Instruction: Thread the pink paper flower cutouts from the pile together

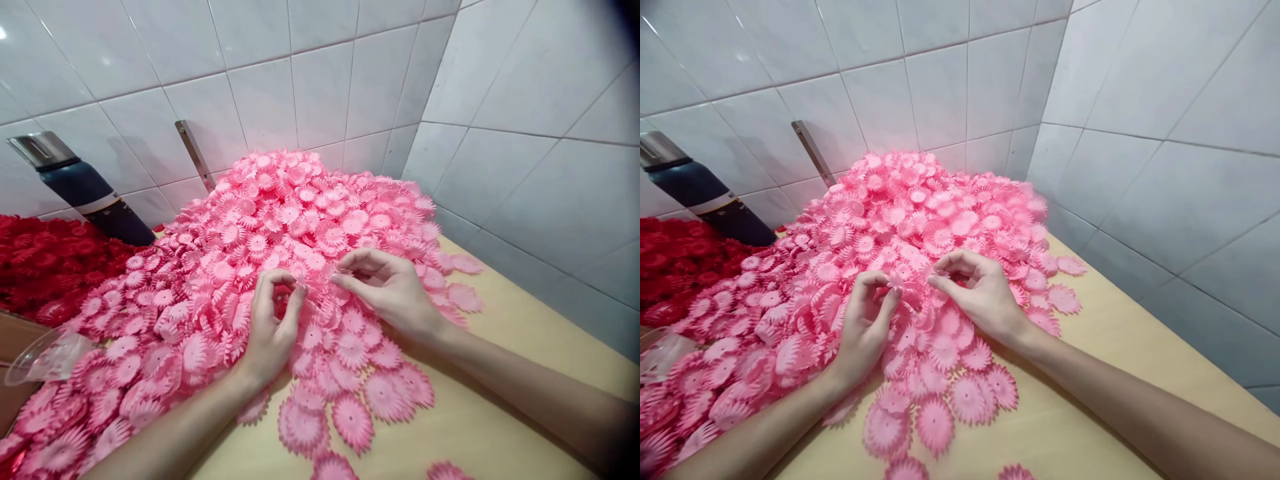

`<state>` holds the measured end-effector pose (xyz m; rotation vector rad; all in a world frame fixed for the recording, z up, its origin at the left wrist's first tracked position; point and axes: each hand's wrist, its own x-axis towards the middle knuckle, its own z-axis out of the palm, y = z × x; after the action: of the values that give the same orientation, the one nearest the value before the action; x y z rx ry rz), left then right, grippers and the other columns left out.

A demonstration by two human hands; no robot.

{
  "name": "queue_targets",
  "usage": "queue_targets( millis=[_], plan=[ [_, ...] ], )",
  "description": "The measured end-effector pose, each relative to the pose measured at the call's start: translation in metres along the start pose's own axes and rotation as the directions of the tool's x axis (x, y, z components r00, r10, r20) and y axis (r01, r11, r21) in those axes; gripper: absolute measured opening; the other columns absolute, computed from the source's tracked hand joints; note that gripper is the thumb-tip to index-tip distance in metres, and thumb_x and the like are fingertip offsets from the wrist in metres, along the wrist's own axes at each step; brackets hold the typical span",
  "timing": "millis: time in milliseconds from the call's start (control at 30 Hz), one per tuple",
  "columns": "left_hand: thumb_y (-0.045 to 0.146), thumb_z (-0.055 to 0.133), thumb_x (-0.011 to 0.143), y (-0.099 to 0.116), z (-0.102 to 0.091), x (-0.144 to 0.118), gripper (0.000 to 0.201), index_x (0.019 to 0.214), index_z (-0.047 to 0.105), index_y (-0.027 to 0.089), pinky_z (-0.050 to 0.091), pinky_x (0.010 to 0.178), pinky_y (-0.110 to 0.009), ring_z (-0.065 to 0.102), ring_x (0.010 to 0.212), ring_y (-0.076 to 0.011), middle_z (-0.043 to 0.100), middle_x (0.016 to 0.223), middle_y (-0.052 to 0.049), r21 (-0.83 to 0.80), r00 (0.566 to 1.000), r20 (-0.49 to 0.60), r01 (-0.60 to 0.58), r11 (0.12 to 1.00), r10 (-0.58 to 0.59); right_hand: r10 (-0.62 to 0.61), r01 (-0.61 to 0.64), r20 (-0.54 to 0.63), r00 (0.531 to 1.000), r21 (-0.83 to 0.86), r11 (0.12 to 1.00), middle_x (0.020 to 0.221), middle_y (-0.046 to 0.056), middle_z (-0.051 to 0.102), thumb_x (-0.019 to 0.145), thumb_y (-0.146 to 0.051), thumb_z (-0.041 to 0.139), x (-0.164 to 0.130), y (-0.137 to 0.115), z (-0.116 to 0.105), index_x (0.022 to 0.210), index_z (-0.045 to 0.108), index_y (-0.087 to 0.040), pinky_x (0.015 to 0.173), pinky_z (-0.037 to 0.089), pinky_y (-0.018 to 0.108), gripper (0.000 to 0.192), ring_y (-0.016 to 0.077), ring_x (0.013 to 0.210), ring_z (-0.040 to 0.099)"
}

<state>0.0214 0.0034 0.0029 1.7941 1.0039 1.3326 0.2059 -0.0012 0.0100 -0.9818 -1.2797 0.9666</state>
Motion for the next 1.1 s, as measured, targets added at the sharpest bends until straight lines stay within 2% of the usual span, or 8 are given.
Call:
queue_targets(
  millis=[200,400,567,800,867,933,1000,1100],
  plan=[
    [0.025,0.058,0.092,0.001,0.000,-0.001,0.012,0.102,0.052,0.023,0.045,0.085,-0.031,0.054,0.094,-0.0156,0.054,0.102,-0.003,0.012,0.999,0.001,0.042,0.999,-0.042,0.037,-0.033,0.066,0.997,-0.057,0.998,0.072,-0.003,0.059,0.075,-0.023,0.077,-0.003,-0.005,0.001,0.092,0.060,-0.021,0.061,0.048,0.023,0.024,0.0104,0.066,0.057],
    [0.025,0.056,0.093,0.007,-0.003,0.002,0.007,0.092,0.060,0.019,0.044,0.084,-0.029,0.055,0.093,-0.0152,0.056,0.096,-0.004,0.079,0.977,0.204,-0.075,0.994,0.057,0.001,0.016,0.220,0.975,-0.077,0.997,0.071,-0.004,0.057,0.080,-0.018,0.071,-0.012,-0.006,0.004,0.096,0.055,-0.022,0.061,0.047,0.023,0.023,0.0104,0.066,0.056],
    [0.023,0.057,0.092,0.009,-0.003,0.001,0.007,0.092,0.060,0.018,0.045,0.084,-0.030,0.057,0.094,-0.0161,0.058,0.097,-0.005,0.087,0.953,0.295,-0.097,0.992,0.067,-0.026,0.059,0.247,0.969,-0.124,0.991,0.072,-0.004,0.058,0.083,-0.018,0.067,-0.012,-0.004,0.003,0.100,0.053,-0.022,0.064,0.048,0.026,0.023,0.0115,0.067,0.058],
    [0.019,0.053,0.094,0.006,-0.001,0.003,0.009,0.085,0.057,0.018,0.046,0.080,-0.030,0.056,0.088,-0.0152,0.058,0.091,-0.004,0.120,0.986,0.142,-0.100,0.988,0.082,-0.143,0.172,0.144,0.979,-0.209,0.963,0.080,0.000,0.060,0.080,-0.023,0.073,-0.007,0.002,-0.001,0.101,0.057,-0.022,0.068,0.048,0.032,0.027,0.0161,0.075,0.058],
    [0.017,0.056,0.092,0.005,-0.001,0.003,0.003,0.091,0.059,0.018,0.046,0.083,-0.031,0.057,0.092,-0.0159,0.059,0.094,-0.004,0.148,0.990,0.098,-0.114,0.982,0.100,-0.221,0.245,0.113,0.969,-0.278,0.929,0.086,0.002,0.059,0.080,-0.025,0.074,-0.005,0.002,-0.002,0.100,0.058,-0.021,0.071,0.048,0.034,0.026,0.0173,0.080,0.057],
    [0.015,0.058,0.090,0.004,-0.001,0.002,0.009,0.099,0.060,0.019,0.047,0.087,-0.032,0.057,0.098,-0.0169,0.060,0.101,-0.005,0.175,0.988,0.082,-0.141,0.974,0.129,-0.319,0.338,0.113,0.941,-0.350,0.873,0.087,0.003,0.059,0.079,-0.024,0.074,-0.002,-0.001,-0.002,0.097,0.059,-0.021,0.074,0.047,0.035,0.024,0.0178,0.082,0.056],
    [0.013,0.060,0.089,0.003,-0.002,0.001,0.017,0.104,0.060,0.020,0.047,0.090,-0.035,0.057,0.102,-0.0178,0.061,0.105,-0.006,0.195,0.983,0.087,-0.177,0.965,0.162,-0.399,0.432,0.166,0.902,-0.369,0.823,0.084,0.002,0.061,0.078,-0.021,0.075,0.000,-0.009,-0.003,0.091,0.061,-0.020,0.074,0.047,0.035,0.019,0.0173,0.081,0.056],
    [0.011,0.060,0.087,0.003,-0.002,-0.001,0.021,0.106,0.059,0.021,0.049,0.090,-0.037,0.058,0.102,-0.0187,0.061,0.106,-0.006,0.216,0.972,0.099,-0.229,0.949,0.212,-0.369,0.481,0.396,0.841,-0.235,0.845,0.076,0.001,0.064,0.079,-0.017,0.074,0.001,-0.029,-0.003,0.081,0.063,-0.018,0.067,0.049,0.030,0.012,0.0135,0.071,0.059]
  ],
)
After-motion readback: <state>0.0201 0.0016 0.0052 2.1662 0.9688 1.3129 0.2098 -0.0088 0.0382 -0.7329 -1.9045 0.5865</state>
